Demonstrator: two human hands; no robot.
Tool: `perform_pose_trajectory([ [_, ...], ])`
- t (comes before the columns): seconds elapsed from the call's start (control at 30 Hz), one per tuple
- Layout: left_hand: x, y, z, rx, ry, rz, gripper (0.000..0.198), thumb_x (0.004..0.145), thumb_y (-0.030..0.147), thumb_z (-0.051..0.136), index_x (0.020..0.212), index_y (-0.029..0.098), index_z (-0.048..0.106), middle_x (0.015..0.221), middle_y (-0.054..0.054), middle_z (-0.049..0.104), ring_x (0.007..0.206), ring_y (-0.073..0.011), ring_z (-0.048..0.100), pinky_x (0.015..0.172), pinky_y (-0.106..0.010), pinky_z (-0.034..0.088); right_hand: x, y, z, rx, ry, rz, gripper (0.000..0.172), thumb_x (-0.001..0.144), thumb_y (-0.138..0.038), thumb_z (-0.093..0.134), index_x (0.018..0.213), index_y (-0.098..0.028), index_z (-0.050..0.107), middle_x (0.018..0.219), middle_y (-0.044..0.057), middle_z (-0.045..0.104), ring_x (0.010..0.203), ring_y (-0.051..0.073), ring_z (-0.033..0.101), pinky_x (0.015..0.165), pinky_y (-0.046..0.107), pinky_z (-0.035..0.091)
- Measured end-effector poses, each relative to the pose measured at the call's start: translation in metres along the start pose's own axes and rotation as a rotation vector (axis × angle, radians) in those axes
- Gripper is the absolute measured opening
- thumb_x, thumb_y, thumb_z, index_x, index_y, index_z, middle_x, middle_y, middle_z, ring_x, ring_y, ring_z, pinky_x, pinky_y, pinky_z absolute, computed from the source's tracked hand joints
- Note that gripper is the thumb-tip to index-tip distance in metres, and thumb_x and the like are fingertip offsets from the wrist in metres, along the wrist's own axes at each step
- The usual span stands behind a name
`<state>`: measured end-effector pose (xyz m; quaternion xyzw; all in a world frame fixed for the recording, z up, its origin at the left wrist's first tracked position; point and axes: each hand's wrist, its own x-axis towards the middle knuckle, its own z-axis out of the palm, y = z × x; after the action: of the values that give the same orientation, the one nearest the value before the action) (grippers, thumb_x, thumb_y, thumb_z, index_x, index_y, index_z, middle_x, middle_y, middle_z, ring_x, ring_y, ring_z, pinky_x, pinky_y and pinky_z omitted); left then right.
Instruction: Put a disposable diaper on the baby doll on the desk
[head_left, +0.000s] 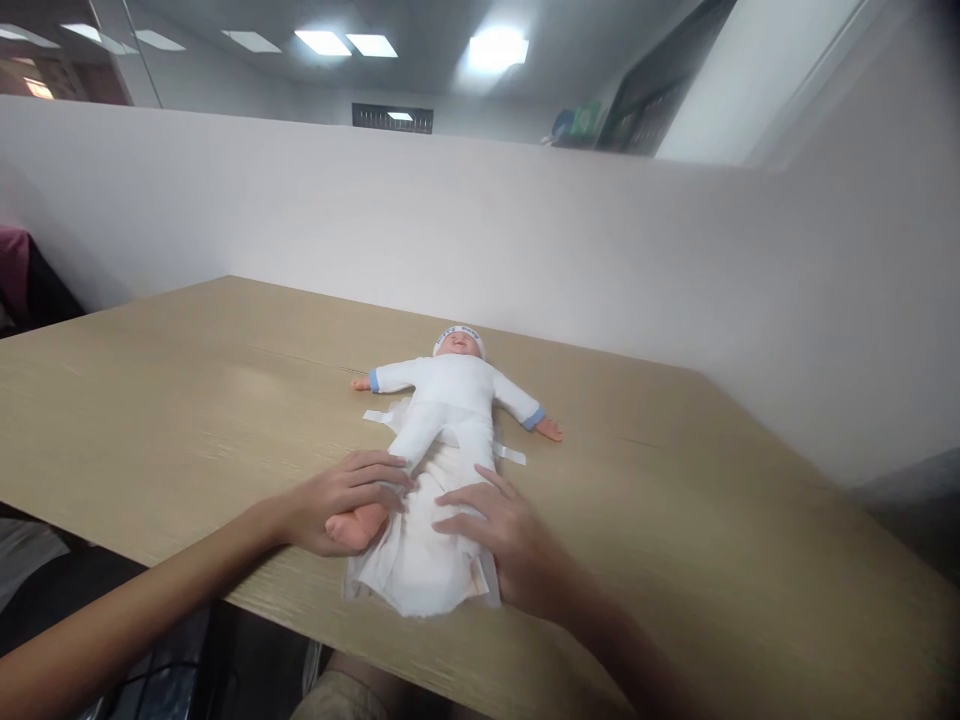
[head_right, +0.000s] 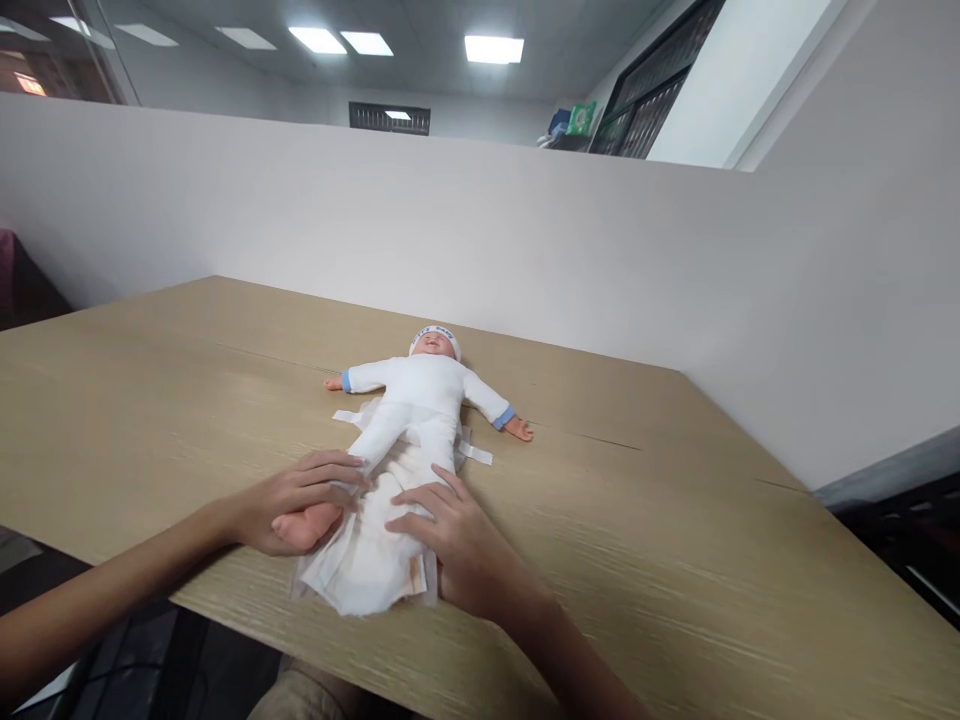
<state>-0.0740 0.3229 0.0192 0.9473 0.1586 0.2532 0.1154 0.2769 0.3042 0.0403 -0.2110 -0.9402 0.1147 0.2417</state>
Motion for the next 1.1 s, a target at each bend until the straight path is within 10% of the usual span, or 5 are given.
perform_pose_trajectory([
  [0.13, -0.002, -0.002, 0.002, -0.061, 0.036, -0.003, 0.058, 0.099, 0.049, 0.075, 0.148, 0.024, 0.056, 0.155, -0.017, 0.066, 0.156, -0.0368, 0.051, 0.131, -0.055, 0.044, 0.005, 0.015, 0.006, 0.167, 0.215, 0.027, 0.031, 0.082, -0.018, 0.068, 0.113, -0.026, 0.07, 0.11, 0.001, 0.082, 0.1, 0.023, 0.077, 0.12, 0.048, 0.046],
  [0.27, -0.009, -0.003, 0.007, -0.096, 0.114, -0.058, 0.066, 0.095, 0.044, 0.077, 0.152, 0.023, 0.05, 0.149, -0.02, 0.064, 0.141, -0.0391, 0.062, 0.12, -0.057, 0.054, 0.023, 0.03, 0.006, 0.347, 0.435, 0.483, 0.02, 0.1, -0.043, 0.067, 0.097, -0.023, 0.069, 0.088, 0.004, 0.078, 0.081, 0.024, 0.073, 0.08, 0.036, 0.059],
  [0.47, -0.011, 0.001, 0.009, -0.045, 0.137, -0.062, 0.056, 0.091, 0.034, 0.078, 0.141, 0.023, 0.053, 0.148, -0.022, 0.059, 0.14, -0.0395, 0.06, 0.114, -0.054, 0.058, 0.067, 0.065, 0.002, 0.661, 0.754, 0.76, 0.056, 0.084, -0.061, 0.079, 0.121, -0.019, 0.075, 0.134, 0.015, 0.079, 0.126, 0.037, 0.074, 0.11, 0.048, 0.059],
  [0.87, 0.004, 0.015, -0.009, -0.247, -0.027, -0.061, 0.065, 0.093, 0.05, 0.083, 0.147, 0.023, 0.057, 0.147, -0.02, 0.064, 0.148, -0.04, 0.055, 0.128, -0.056, 0.047, 0.072, 0.104, 0.016, 0.665, 0.73, 0.86, 0.058, 0.081, -0.062, 0.081, 0.119, -0.019, 0.077, 0.129, 0.014, 0.082, 0.125, 0.04, 0.076, 0.107, 0.052, 0.061],
  [1.1, 0.025, -0.014, 0.001, -0.395, 0.375, -0.508, 0.043, 0.109, 0.043, 0.064, 0.149, 0.029, 0.055, 0.154, -0.014, 0.058, 0.146, -0.0323, 0.053, 0.126, -0.055, 0.046, 0.073, 0.107, 0.015, 0.705, 0.719, 0.814, 0.063, 0.079, -0.063, 0.084, 0.122, -0.018, 0.076, 0.131, 0.014, 0.081, 0.124, 0.038, 0.076, 0.109, 0.051, 0.061],
])
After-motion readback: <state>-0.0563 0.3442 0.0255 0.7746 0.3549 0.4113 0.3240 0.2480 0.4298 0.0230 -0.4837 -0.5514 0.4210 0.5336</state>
